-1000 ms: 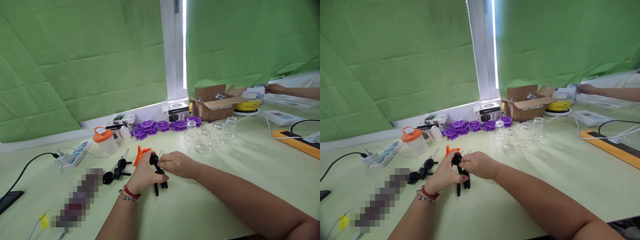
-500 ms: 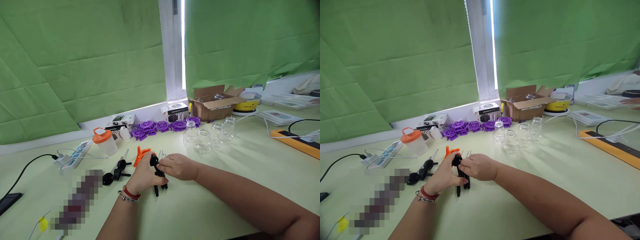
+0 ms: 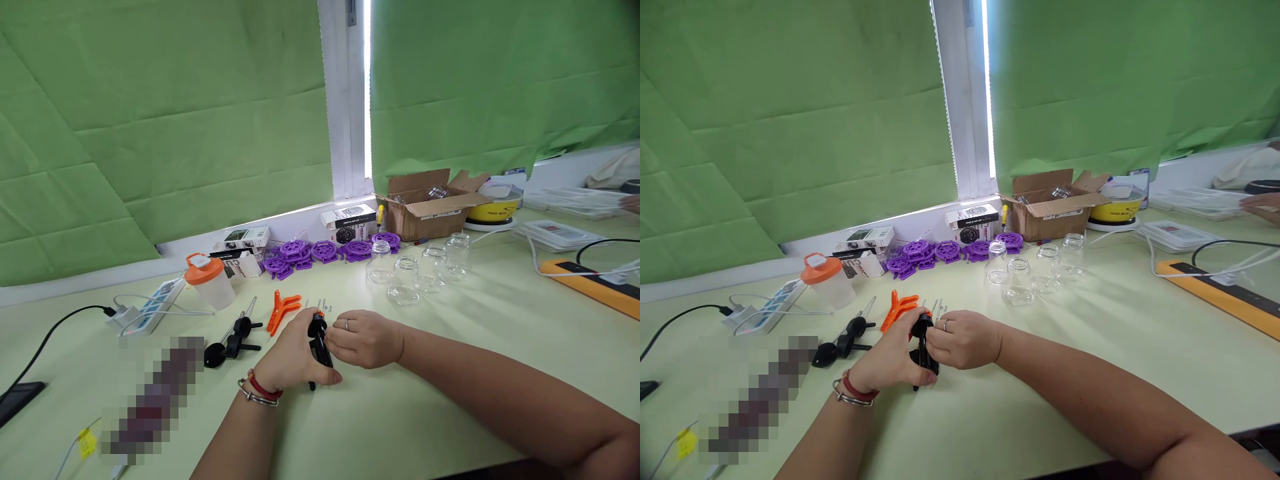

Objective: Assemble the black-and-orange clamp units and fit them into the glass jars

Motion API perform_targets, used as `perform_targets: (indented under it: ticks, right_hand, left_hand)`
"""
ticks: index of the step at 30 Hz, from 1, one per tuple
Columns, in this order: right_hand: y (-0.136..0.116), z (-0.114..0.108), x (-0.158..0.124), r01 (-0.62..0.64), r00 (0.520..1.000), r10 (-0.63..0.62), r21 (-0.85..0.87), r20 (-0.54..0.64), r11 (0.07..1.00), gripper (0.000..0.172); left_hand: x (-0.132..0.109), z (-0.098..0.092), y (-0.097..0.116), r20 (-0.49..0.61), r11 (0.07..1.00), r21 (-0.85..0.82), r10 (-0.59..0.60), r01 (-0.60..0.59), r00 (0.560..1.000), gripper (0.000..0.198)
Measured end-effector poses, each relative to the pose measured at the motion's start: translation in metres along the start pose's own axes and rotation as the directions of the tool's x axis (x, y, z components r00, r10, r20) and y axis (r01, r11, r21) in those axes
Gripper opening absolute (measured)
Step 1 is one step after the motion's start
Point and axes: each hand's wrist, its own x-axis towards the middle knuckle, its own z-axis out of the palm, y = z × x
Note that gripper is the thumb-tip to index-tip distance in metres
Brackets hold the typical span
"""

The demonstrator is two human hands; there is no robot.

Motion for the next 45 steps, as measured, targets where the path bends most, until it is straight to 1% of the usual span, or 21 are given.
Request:
perform_targets:
  ticks: [4, 8, 14, 18, 22, 25, 27, 34, 37, 38, 40, 43, 45]
  right_hand:
    - [-0.002, -0.001, 0.001, -0.062, 0.998, 0.062, 0.017, 0.008, 0.998, 0.016]
    - [-0.004, 0.002, 0.000, -0.088, 0.996, 0.088, 0.006, 0.019, 0.996, 0.019]
    - [-0.006, 0.009, -0.005, -0.209, 0.978, 0.209, 0.018, 0.000, 0.978, 0.025]
    - [-0.011, 0.007, -0.006, -0.332, 0.943, 0.331, 0.057, 0.025, 0.942, 0.020]
    - [-0.016, 0.001, -0.004, -0.397, 0.915, 0.385, 0.102, 0.123, 0.912, 0.022]
    - [-0.018, -0.002, -0.001, -0.474, 0.873, 0.444, 0.137, 0.203, 0.870, 0.023]
    - [-0.019, -0.004, 0.000, -0.505, 0.851, 0.460, 0.154, 0.255, 0.849, 0.021]
    - [-0.020, -0.007, 0.002, -0.601, 0.775, 0.503, 0.199, 0.381, 0.774, 0.018]
    - [-0.020, -0.008, 0.004, -0.646, 0.740, 0.518, 0.238, 0.428, 0.726, 0.028]
    - [-0.021, -0.009, 0.004, -0.660, 0.727, 0.523, 0.242, 0.445, 0.711, 0.028]
    - [-0.021, -0.009, 0.004, -0.681, 0.709, 0.536, 0.244, 0.459, 0.691, 0.026]
    - [-0.020, -0.010, 0.004, -0.689, 0.706, 0.543, 0.266, 0.454, 0.674, 0.033]
    - [-0.020, -0.010, 0.004, -0.710, 0.688, 0.565, 0.263, 0.455, 0.653, 0.032]
  left_hand:
    - [0.000, 0.001, 0.000, -0.021, 1.000, 0.005, -0.005, 0.005, 1.000, 0.081]
    - [0.000, 0.003, -0.002, -0.057, 1.000, 0.015, -0.004, 0.005, 0.998, 0.079]
    - [0.000, 0.001, -0.005, -0.035, 0.999, -0.036, -0.024, 0.023, 0.999, 0.077]
    - [0.001, -0.001, -0.007, -0.087, 1.000, -0.007, -0.027, 0.027, 0.996, 0.081]
    - [0.002, -0.002, -0.009, -0.122, 1.000, 0.002, -0.024, 0.024, 0.992, 0.083]
    - [0.003, -0.003, -0.011, -0.129, 0.999, -0.014, -0.043, 0.041, 0.991, 0.088]
    - [0.003, -0.003, -0.012, -0.130, 0.998, -0.024, -0.053, 0.051, 0.990, 0.092]
    - [0.003, -0.002, -0.013, -0.122, 0.997, -0.033, -0.072, 0.069, 0.990, 0.092]
    - [0.004, -0.002, -0.013, -0.126, 0.998, -0.021, -0.055, 0.052, 0.990, 0.089]
    - [0.004, -0.002, -0.013, -0.127, 0.999, -0.017, -0.050, 0.048, 0.991, 0.089]
    - [0.004, -0.002, -0.014, -0.130, 0.999, -0.011, -0.045, 0.043, 0.990, 0.088]
    - [0.004, -0.002, -0.013, -0.131, 0.999, -0.006, -0.048, 0.048, 0.990, 0.081]
    - [0.004, -0.001, -0.013, -0.132, 0.999, -0.012, -0.047, 0.046, 0.990, 0.080]
